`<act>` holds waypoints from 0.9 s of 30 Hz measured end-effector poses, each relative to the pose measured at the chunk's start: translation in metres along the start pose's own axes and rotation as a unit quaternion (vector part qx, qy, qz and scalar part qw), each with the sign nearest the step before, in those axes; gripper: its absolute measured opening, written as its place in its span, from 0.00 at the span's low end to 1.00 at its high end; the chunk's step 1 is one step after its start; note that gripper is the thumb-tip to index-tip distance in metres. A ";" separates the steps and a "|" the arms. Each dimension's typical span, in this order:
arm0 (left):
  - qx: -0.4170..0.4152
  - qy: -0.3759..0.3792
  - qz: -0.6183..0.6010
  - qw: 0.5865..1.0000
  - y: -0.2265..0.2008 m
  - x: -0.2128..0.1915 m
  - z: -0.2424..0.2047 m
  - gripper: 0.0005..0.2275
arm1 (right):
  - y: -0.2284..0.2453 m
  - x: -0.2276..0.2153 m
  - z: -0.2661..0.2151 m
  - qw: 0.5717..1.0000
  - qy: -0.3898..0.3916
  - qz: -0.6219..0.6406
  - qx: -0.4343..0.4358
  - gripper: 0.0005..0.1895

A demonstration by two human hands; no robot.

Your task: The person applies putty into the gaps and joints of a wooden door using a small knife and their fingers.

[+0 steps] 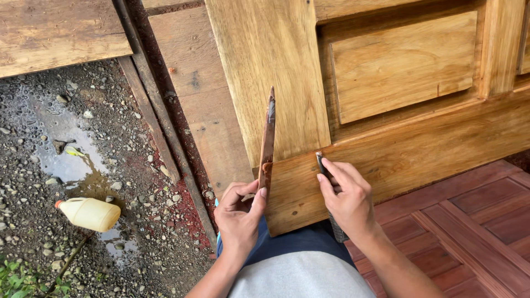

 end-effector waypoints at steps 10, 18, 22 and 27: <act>0.014 0.008 0.012 1.000 -0.006 0.000 0.003 0.04 | -0.002 0.000 0.008 0.999 0.013 -0.039 -0.030 0.17; 0.015 0.012 0.018 1.000 -0.009 -0.001 0.000 0.04 | 0.012 -0.021 0.024 0.984 0.162 -0.059 0.051 0.21; -0.006 0.008 -0.002 1.000 -0.005 -0.002 0.000 0.05 | 0.010 -0.020 0.029 0.989 0.125 -0.064 0.038 0.21; -0.009 0.014 0.020 1.000 -0.006 0.000 0.000 0.05 | 0.015 -0.025 0.032 0.981 0.164 -0.077 0.068 0.20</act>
Point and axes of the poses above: each hand's wrist, its own z-axis towards the middle knuckle, its own x-axis out of the palm, y = z × x, the point moved 1 cm from there along z, towards the middle knuckle, and after that the axes turned 6 degrees about y, right-handed, at the moved point
